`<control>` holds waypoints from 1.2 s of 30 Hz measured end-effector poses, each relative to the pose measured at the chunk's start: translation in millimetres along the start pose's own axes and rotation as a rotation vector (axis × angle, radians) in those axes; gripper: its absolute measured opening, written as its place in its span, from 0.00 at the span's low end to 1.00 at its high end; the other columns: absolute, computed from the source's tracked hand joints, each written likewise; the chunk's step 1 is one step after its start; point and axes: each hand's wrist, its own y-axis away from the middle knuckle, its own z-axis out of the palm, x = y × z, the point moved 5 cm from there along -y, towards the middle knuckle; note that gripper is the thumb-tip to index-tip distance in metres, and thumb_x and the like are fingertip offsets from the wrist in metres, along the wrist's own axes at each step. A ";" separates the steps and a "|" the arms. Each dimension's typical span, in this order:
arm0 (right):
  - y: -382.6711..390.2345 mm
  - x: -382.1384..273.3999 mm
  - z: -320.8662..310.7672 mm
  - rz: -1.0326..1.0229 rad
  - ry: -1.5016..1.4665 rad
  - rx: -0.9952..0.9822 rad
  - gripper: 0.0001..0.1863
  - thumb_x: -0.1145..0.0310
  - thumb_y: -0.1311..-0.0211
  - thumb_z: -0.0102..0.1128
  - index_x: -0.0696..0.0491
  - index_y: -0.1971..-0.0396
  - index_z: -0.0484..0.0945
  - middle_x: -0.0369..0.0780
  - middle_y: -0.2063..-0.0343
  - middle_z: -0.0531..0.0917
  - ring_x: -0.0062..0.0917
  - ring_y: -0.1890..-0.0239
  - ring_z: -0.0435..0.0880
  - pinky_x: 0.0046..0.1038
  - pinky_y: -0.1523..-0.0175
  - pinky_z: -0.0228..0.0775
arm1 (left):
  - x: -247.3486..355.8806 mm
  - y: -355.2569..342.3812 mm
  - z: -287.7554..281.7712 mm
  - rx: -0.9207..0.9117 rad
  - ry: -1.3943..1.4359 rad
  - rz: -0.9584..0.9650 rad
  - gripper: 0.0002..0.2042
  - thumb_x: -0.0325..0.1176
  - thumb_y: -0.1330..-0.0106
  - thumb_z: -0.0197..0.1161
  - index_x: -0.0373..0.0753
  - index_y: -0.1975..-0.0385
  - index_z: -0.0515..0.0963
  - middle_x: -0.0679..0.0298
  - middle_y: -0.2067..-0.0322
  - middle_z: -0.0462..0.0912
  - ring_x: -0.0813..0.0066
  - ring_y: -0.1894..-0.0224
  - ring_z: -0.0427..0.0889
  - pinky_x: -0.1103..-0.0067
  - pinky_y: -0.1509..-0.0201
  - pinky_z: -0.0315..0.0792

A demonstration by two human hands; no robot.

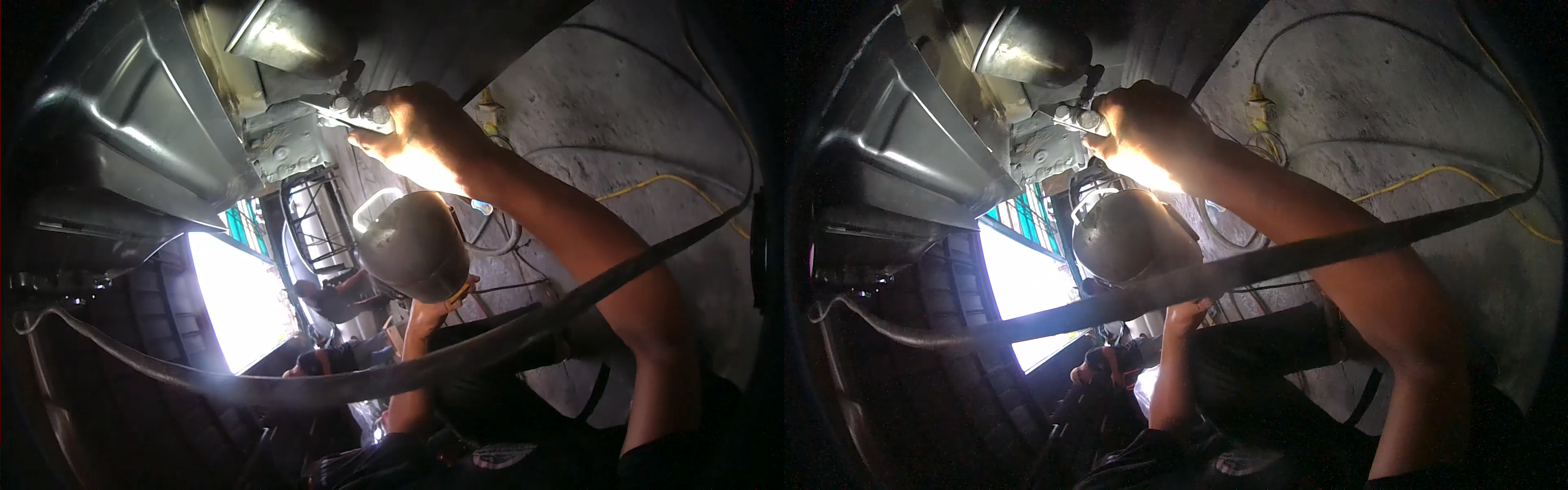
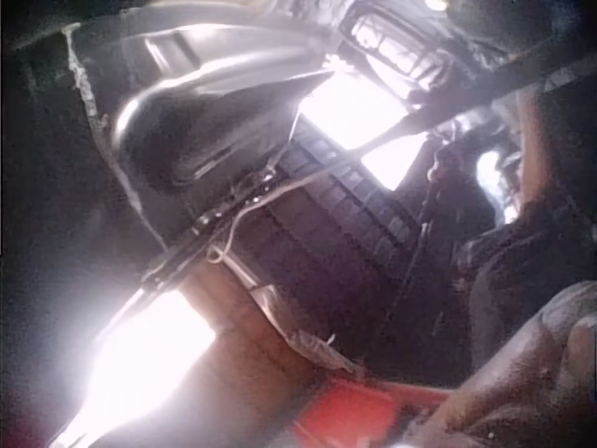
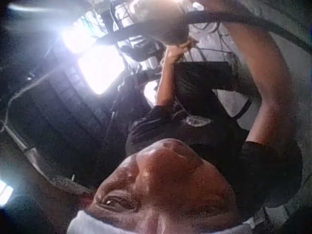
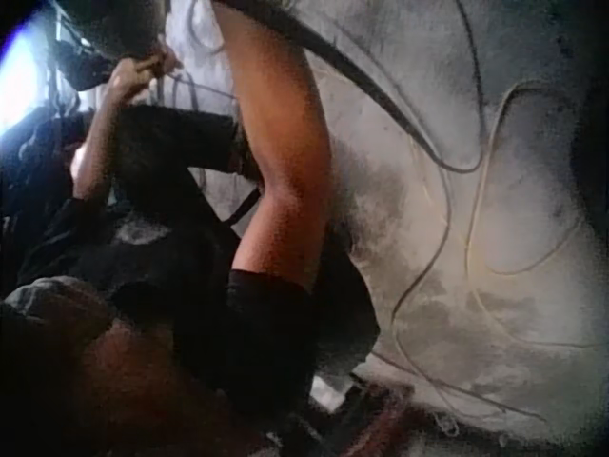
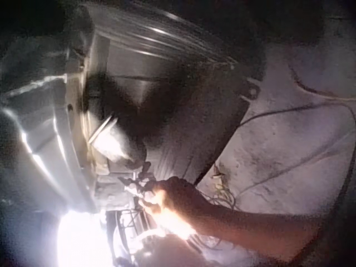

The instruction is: The person sprays a car body component using a spray gun, moving the tool along the surface to apply paint. Later, the person moves the spray gun to the underside of a vehicle chassis and continues to apply paint to the metal components.

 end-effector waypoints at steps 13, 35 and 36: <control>-17.7 -2.6 -3.1 -0.052 -0.074 0.005 0.22 0.54 0.40 0.68 0.56 0.54 0.82 0.49 0.67 0.87 0.35 0.66 0.87 0.34 0.55 0.77 | 12.8 2.8 11.2 -0.002 0.191 0.067 0.23 0.37 0.51 0.78 0.32 0.57 0.80 0.59 0.62 0.81 0.67 0.58 0.80 0.62 0.37 0.70; 7.1 -9.1 0.6 -0.428 0.120 -0.077 0.14 0.49 0.34 0.62 0.24 0.49 0.83 0.44 0.68 0.72 0.32 0.66 0.74 0.31 0.63 0.65 | 12.4 -12.9 6.3 -0.061 0.201 0.027 0.23 0.39 0.50 0.75 0.32 0.58 0.78 0.60 0.64 0.78 0.65 0.56 0.78 0.58 0.35 0.68; 13.0 -4.6 -7.9 -0.408 0.128 -0.065 0.14 0.49 0.35 0.62 0.25 0.50 0.83 0.44 0.68 0.72 0.32 0.66 0.74 0.31 0.63 0.65 | 9.3 -16.3 16.3 -0.088 0.214 0.028 0.23 0.39 0.50 0.75 0.32 0.58 0.78 0.60 0.64 0.78 0.65 0.56 0.78 0.58 0.35 0.68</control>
